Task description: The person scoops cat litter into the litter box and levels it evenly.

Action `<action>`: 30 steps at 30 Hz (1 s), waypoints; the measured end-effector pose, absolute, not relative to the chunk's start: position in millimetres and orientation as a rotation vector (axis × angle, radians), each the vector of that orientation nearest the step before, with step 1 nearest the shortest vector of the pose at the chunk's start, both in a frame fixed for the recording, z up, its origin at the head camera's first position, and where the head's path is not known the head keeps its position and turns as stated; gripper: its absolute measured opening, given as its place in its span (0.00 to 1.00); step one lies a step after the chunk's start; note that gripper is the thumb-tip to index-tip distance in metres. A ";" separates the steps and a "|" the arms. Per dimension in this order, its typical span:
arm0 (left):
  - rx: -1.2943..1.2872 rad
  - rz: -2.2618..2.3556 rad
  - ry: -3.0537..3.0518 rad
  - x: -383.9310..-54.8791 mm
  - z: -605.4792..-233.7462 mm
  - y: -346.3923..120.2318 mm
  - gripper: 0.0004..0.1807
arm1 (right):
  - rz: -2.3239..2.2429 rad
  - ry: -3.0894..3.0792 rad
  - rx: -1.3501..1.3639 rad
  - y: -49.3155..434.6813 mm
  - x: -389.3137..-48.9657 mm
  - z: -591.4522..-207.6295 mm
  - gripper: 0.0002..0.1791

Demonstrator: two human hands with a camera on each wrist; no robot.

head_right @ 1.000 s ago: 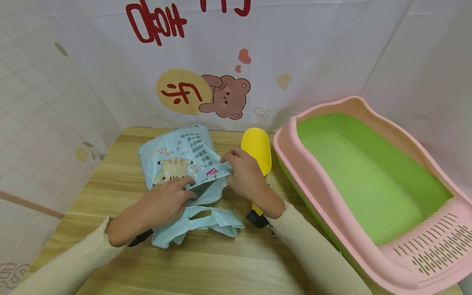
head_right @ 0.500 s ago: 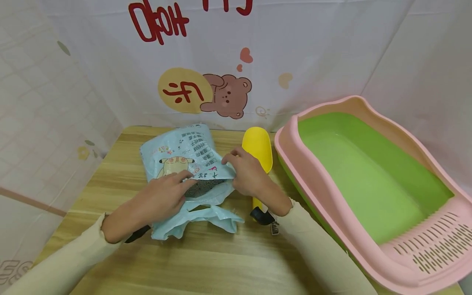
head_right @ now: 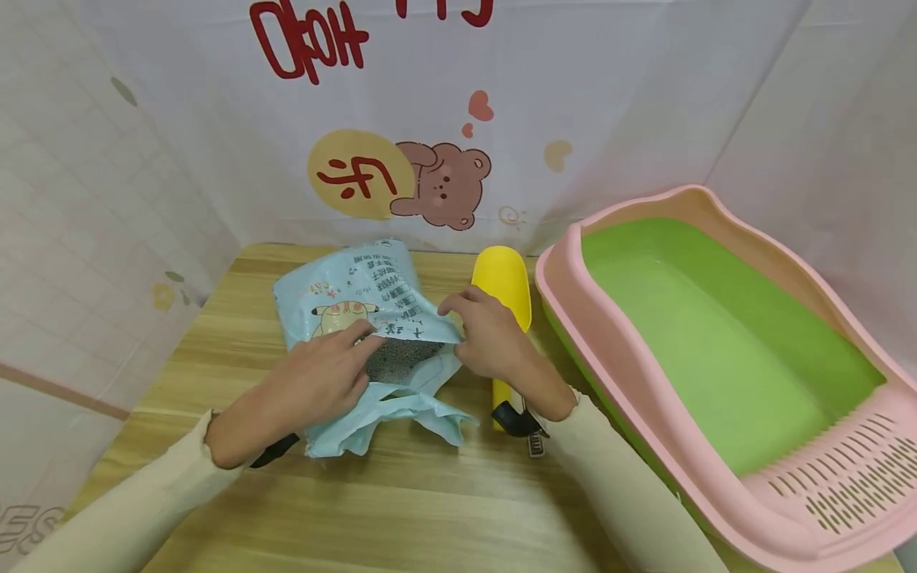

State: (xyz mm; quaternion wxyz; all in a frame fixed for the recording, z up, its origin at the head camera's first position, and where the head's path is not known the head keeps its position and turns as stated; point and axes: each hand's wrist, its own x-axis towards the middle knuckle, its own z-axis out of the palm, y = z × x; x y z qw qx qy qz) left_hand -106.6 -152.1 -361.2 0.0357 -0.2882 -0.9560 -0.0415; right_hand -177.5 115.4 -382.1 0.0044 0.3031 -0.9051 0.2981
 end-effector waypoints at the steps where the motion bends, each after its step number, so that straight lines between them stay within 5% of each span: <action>1: -0.890 -0.140 -2.932 -107.0 -361.2 -151.7 0.21 | 0.939 -2.836 0.946 115.7 -176.6 -382.3 0.26; 12: -0.907 -0.181 -2.900 -110.3 -363.5 -151.6 0.22 | 1.045 -2.901 0.808 139.2 -162.0 -386.8 0.32; 30: -0.888 -0.302 -2.798 -104.6 -368.1 -158.9 0.22 | 0.724 -3.140 0.448 164.7 -141.7 -416.2 0.14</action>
